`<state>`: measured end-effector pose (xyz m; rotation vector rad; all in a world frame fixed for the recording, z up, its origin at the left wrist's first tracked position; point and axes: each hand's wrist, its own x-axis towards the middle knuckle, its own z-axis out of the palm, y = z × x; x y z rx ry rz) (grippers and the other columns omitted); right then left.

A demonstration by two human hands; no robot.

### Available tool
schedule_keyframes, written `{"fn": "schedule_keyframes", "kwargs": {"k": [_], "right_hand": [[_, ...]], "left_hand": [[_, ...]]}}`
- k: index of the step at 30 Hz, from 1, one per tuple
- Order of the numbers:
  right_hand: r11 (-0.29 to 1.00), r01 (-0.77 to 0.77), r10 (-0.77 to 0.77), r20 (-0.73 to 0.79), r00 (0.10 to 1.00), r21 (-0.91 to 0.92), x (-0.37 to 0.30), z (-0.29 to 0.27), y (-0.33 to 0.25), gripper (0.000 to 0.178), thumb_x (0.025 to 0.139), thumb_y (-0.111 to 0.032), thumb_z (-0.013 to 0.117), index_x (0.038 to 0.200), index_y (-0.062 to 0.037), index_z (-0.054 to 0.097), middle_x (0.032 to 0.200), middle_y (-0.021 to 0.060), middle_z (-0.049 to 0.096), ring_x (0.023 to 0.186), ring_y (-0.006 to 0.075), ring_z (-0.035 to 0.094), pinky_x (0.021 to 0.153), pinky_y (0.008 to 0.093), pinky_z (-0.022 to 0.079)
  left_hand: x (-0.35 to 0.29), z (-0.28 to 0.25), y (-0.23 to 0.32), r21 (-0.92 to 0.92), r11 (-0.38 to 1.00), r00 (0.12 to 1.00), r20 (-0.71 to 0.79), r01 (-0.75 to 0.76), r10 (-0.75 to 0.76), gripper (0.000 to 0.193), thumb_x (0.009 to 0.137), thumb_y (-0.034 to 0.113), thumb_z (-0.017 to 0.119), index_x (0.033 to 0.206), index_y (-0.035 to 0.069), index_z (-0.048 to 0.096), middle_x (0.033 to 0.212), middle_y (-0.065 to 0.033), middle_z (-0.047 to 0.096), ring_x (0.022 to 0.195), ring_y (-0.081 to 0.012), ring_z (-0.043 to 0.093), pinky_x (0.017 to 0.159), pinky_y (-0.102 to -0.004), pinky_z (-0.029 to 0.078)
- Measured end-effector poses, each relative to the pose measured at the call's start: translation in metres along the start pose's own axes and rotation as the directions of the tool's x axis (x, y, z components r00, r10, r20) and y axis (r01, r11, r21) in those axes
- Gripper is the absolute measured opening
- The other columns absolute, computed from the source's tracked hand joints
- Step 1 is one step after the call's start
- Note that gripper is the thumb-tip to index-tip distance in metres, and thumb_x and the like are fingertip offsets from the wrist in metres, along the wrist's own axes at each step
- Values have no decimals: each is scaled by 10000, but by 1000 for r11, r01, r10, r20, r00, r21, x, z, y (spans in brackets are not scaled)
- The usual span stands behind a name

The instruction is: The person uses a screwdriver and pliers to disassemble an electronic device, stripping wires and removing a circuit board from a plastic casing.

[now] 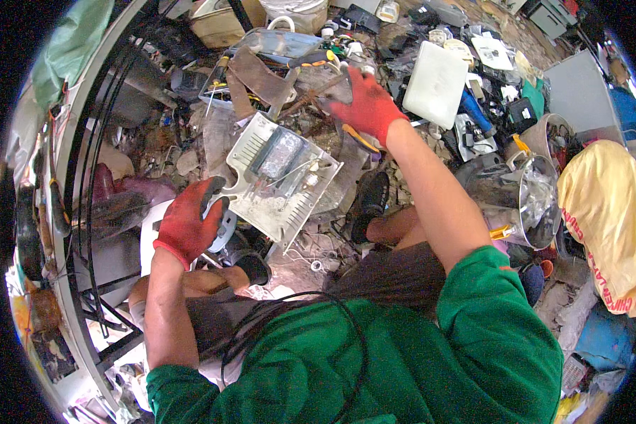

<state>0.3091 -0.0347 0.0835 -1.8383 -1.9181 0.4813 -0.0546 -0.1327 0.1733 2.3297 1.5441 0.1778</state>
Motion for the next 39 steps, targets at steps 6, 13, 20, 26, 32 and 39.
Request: {"fn": "schedule_keyframes", "kwargs": {"k": [6, 13, 20, 26, 32, 39], "right_hand": [[939, 21, 52, -203, 978, 344, 63, 12, -4, 879, 813, -422, 689, 1454, 19, 279, 1374, 279, 475, 1268, 385, 485, 1067, 384, 382], [761, -28, 177, -165, 970, 648, 101, 44, 10, 443, 802, -321, 705, 1132, -48, 594, 1120, 187, 658, 1050, 330, 623, 923, 395, 472], [858, 408, -142, -620, 772, 312, 48, -58, -54, 463, 808, -233, 704, 1199, -22, 574, 1040, 130, 669, 943, 238, 637, 860, 339, 496], [662, 518, -542, -132, 830, 541, -49, -120, -118, 450, 831, -156, 621, 1232, 26, 528, 1093, 104, 654, 1008, 186, 628, 902, 329, 478], [678, 666, -713, 57, 699, 312, -77, -71, -112, 523, 792, -186, 636, 1270, -11, 513, 1107, 180, 635, 978, 358, 647, 858, 398, 513], [671, 665, -715, 46, 698, 327, -83, -46, -107, 484, 768, -165, 677, 1221, -89, 525, 1104, 160, 616, 998, 377, 610, 827, 447, 510]], "left_hand": [[14, -16, 18, -71, 996, 997, -45, -62, 59, 421, 884, 219, 578, 1242, 0, 543, 1137, -261, 605, 1039, -428, 585, 885, -457, 477], [41, -26, 17, -100, 991, 985, -159, -90, 74, 403, 875, 209, 585, 1219, -1, 561, 1131, -260, 606, 1022, -435, 593, 871, -461, 483], [52, -26, 9, -147, 964, 896, -421, -220, 140, 419, 865, 117, 616, 1261, 0, 552, 1180, -227, 616, 1122, -361, 591, 956, -392, 459], [41, -7, 23, -499, 825, 953, -263, -267, 149, 442, 856, 93, 660, 1272, -11, 554, 1193, -173, 648, 1111, -237, 620, 969, -335, 449], [39, 25, 41, -516, 836, 968, 49, -186, 246, 373, 858, 159, 674, 1186, -4, 607, 1072, -195, 680, 1021, -261, 652, 905, -352, 480], [41, 53, 24, -503, 857, 978, 97, -114, 187, 418, 889, 183, 672, 1267, 34, 579, 828, -75, 678, 651, -97, 558, 632, -291, 493]]}}
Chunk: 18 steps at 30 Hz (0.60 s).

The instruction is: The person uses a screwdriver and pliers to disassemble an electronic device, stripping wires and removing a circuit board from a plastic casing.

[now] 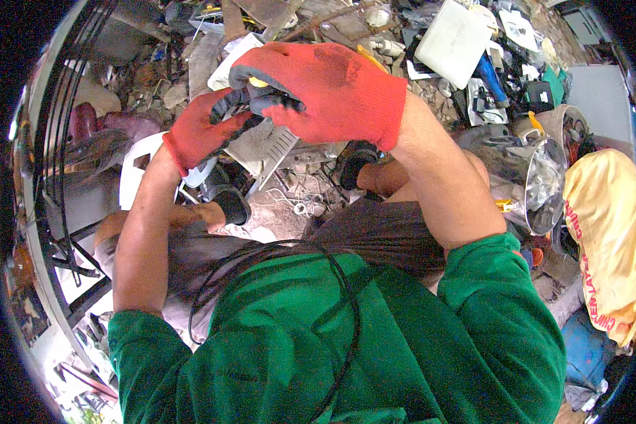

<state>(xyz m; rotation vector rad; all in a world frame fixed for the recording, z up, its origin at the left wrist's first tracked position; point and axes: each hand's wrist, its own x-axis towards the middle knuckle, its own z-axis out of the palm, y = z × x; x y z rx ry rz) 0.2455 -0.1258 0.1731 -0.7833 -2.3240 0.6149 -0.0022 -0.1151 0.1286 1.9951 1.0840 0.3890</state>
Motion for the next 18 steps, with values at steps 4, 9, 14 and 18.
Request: {"fn": "schedule_keyframes", "kwargs": {"k": [4, 9, 14, 18], "right_hand": [[1000, 18, -17, -17, 1000, 23, 2, 3, 1, 459, 778, -172, 677, 1206, -89, 533, 1086, 161, 621, 983, 377, 615, 819, 445, 513], [999, 5, -3, -41, 999, 35, 3, 6, 2, 434, 785, -166, 678, 1192, -96, 545, 1040, 171, 632, 961, 379, 624, 815, 445, 515], [999, -14, 14, -22, 1000, 28, 5, 7, 1, 430, 788, -164, 677, 1194, -102, 548, 1035, 173, 633, 962, 379, 625, 823, 441, 515], [1000, -17, 17, -3, 1000, -6, 6, 8, -1, 446, 784, -170, 684, 1201, -98, 545, 1060, 171, 627, 965, 379, 623, 825, 444, 515]], "left_hand": [[1, 3, -3, -38, 996, 997, 18, 80, -79, 412, 892, 179, 668, 1272, 45, 581, 814, -60, 675, 652, -91, 558, 629, -284, 489], [1, 5, -8, -86, 995, 999, 16, 49, -48, 385, 899, 175, 652, 1264, 68, 591, 812, -75, 674, 656, -108, 567, 637, -293, 493], [1, 7, -11, -59, 998, 1000, -14, 5, -5, 370, 900, 165, 632, 1256, 71, 593, 853, -106, 691, 698, -145, 596, 687, -315, 505], [1, 1, -3, -16, 992, 990, 68, 124, -123, 358, 895, 163, 626, 1237, 62, 598, 920, -129, 701, 772, -184, 631, 755, -331, 511]]}}
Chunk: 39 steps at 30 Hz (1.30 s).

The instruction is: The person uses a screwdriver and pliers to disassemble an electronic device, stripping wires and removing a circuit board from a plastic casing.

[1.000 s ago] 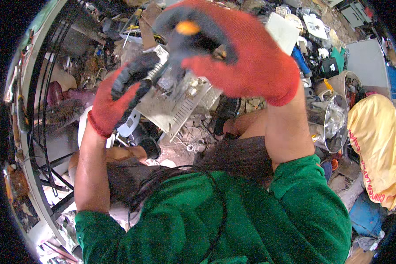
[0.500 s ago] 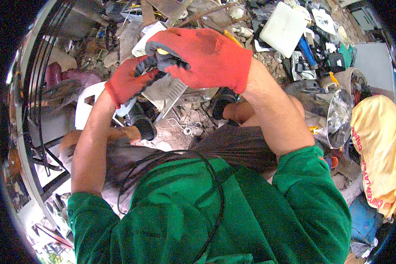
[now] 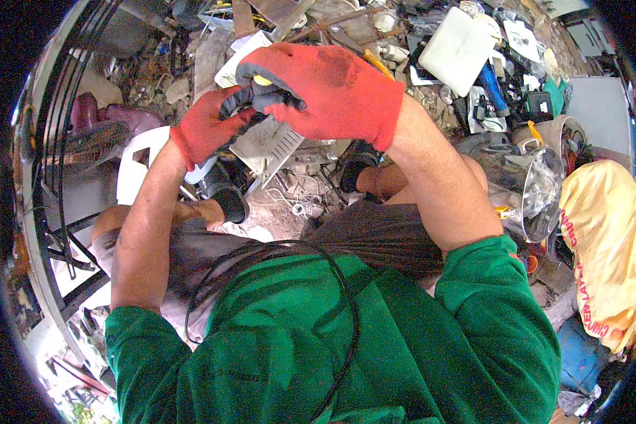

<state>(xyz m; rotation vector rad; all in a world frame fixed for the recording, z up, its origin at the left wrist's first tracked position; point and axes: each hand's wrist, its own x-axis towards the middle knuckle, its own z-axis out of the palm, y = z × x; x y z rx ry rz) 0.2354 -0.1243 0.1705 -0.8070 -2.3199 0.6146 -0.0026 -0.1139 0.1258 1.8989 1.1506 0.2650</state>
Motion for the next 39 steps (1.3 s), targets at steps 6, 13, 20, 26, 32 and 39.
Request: {"fn": "schedule_keyframes", "kwargs": {"k": [6, 13, 20, 26, 32, 39], "right_hand": [[1000, -12, 12, 30, 999, -10, -1, 0, 0, 550, 754, -136, 698, 1270, -96, 512, 1118, 171, 626, 1003, 387, 619, 841, 421, 517], [1000, -26, 27, 31, 999, -13, 0, -2, -1, 571, 730, -165, 739, 1252, -90, 521, 1109, 167, 624, 991, 391, 617, 836, 425, 517], [1000, -18, 18, -3, 1000, -21, 1, 1, -3, 455, 767, -233, 709, 1164, -95, 534, 1030, 161, 602, 946, 382, 608, 791, 452, 508], [1000, 1, -1, 38, 999, 5, 1, -2, 0, 453, 757, -195, 701, 1170, -100, 541, 1037, 160, 607, 961, 379, 609, 811, 447, 508], [999, -18, 16, 64, 998, 31, 0, -2, 0, 481, 743, -149, 697, 1196, -93, 546, 1069, 158, 617, 981, 375, 611, 825, 430, 510], [998, -9, 3, 101, 995, 55, -1, -5, -1, 501, 748, -111, 666, 1229, -53, 539, 1089, 174, 617, 990, 382, 612, 848, 414, 507]], "left_hand": [[-4, -1, 10, 50, 998, 998, -57, -29, 32, 365, 871, 215, 665, 1170, 12, 613, 929, -148, 696, 830, -213, 653, 774, -355, 508], [-3, -1, 7, 34, 998, 998, -38, -49, 50, 344, 885, 156, 621, 1215, 60, 610, 1000, -165, 695, 917, -254, 669, 847, -351, 504], [-3, 1, 0, 85, 982, 979, -108, -166, 174, 335, 888, 149, 615, 1206, 43, 615, 1038, -157, 695, 947, -232, 667, 866, -339, 500], [-1, -2, 6, 22, 995, 994, -47, -101, 102, 340, 875, 157, 632, 1191, 30, 618, 1044, -160, 694, 959, -219, 666, 874, -335, 499], [2, 0, 0, 45, 988, 986, -75, -147, 150, 350, 859, 175, 653, 1170, 16, 624, 1037, -169, 693, 947, -231, 669, 869, -346, 498], [3, 1, 0, 30, 990, 988, -67, -136, 138, 354, 842, 192, 674, 1136, -3, 641, 1032, -180, 699, 982, -250, 662, 905, -355, 482]]}}
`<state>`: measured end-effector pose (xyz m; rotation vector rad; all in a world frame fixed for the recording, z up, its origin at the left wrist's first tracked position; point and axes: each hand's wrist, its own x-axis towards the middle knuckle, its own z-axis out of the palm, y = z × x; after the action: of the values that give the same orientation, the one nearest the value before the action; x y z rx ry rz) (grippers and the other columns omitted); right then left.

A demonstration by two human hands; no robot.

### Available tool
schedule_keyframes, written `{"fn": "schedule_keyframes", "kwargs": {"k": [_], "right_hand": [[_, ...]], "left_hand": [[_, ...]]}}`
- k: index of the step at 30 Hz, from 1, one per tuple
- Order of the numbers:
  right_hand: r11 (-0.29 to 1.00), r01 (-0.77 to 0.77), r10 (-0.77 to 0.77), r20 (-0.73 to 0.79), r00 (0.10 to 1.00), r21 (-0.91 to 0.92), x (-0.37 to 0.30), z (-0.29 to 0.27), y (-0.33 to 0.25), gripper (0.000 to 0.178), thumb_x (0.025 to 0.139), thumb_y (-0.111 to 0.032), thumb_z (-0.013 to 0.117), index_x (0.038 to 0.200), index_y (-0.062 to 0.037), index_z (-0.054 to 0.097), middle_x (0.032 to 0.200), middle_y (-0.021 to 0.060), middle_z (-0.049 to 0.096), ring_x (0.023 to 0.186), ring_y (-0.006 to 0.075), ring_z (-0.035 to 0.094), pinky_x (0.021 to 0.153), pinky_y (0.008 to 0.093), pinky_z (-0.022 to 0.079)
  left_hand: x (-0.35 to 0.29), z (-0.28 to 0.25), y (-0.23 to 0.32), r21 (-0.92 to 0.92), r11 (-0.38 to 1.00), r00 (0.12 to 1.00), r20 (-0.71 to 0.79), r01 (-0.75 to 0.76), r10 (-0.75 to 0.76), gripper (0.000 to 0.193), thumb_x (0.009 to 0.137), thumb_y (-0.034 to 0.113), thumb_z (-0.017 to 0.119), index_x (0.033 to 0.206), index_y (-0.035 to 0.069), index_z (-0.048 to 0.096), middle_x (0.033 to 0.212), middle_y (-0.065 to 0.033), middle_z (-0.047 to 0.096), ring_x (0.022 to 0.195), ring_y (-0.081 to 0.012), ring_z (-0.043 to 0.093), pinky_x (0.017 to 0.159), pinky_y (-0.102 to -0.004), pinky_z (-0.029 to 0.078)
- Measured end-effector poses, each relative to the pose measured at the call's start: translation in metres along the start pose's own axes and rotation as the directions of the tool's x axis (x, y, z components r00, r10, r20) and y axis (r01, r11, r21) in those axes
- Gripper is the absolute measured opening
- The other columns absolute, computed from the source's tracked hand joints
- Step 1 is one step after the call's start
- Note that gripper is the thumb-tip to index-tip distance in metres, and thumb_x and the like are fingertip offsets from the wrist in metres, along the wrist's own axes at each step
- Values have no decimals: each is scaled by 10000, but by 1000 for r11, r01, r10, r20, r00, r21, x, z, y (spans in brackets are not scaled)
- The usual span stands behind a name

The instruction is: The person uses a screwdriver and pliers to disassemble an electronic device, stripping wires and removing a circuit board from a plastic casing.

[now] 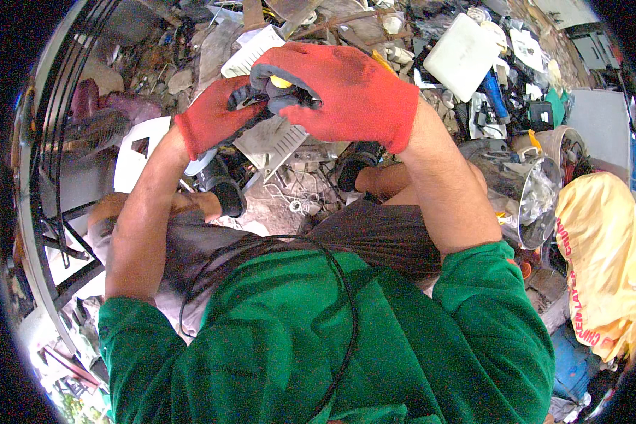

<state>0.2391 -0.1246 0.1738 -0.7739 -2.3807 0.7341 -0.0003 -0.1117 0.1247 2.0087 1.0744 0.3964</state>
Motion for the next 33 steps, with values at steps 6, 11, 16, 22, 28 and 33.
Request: {"fn": "schedule_keyframes", "kwargs": {"k": [6, 11, 16, 22, 28, 33], "right_hand": [[998, 68, -68, 44, 997, 13, 2, -2, 4, 459, 789, -127, 619, 1227, -24, 531, 1095, 187, 598, 975, 386, 609, 847, 413, 507], [994, 33, -33, 9, 999, -100, 0, 4, 2, 485, 807, -173, 644, 1260, -61, 513, 1122, 185, 591, 973, 388, 609, 827, 415, 512], [957, -47, 44, -15, 999, -288, 7, 13, -11, 460, 813, -175, 632, 1249, -104, 506, 1119, 143, 608, 915, 361, 638, 755, 432, 537], [990, 95, -98, -30, 995, -104, 9, 16, 4, 474, 789, -190, 650, 1229, -78, 514, 1115, 158, 612, 987, 366, 619, 835, 435, 516], [979, 165, -187, -195, 963, -122, 13, 27, 3, 556, 772, -158, 680, 1301, -86, 523, 1119, 162, 599, 1052, 344, 583, 892, 418, 486], [995, 84, -90, -129, 988, -50, 11, 16, -2, 510, 795, -236, 673, 1274, -87, 583, 1179, 175, 605, 1093, 354, 577, 928, 409, 478]], "left_hand": [[3, -3, 11, 0, 995, 995, 37, 95, -95, 336, 831, 202, 683, 1111, 18, 649, 1005, -178, 689, 919, -275, 673, 854, -358, 502], [5, 4, -6, 24, 988, 985, -84, -152, 153, 362, 820, 198, 683, 1136, 28, 635, 1000, -162, 692, 942, -286, 664, 867, -359, 498], [-4, -2, 0, -32, 999, 1000, 13, -17, 18, 360, 824, 180, 675, 1154, 42, 631, 999, -140, 699, 947, -259, 657, 871, -352, 497], [0, -10, 14, -40, 977, 964, 174, 210, -200, 280, 875, 140, 659, 1143, 61, 661, 937, -90, 717, 848, -121, 628, 805, -312, 513], [-5, 8, -22, -31, 989, 981, -129, -148, 143, 464, 743, 94, 781, 1182, 54, 633, 952, -107, 718, 885, -166, 667, 791, -317, 534], [-4, 19, -20, -48, 994, 976, -203, -95, 84, 522, 697, 91, 805, 1183, 50, 620, 1047, -130, 701, 913, -204, 680, 799, -334, 539]]}}
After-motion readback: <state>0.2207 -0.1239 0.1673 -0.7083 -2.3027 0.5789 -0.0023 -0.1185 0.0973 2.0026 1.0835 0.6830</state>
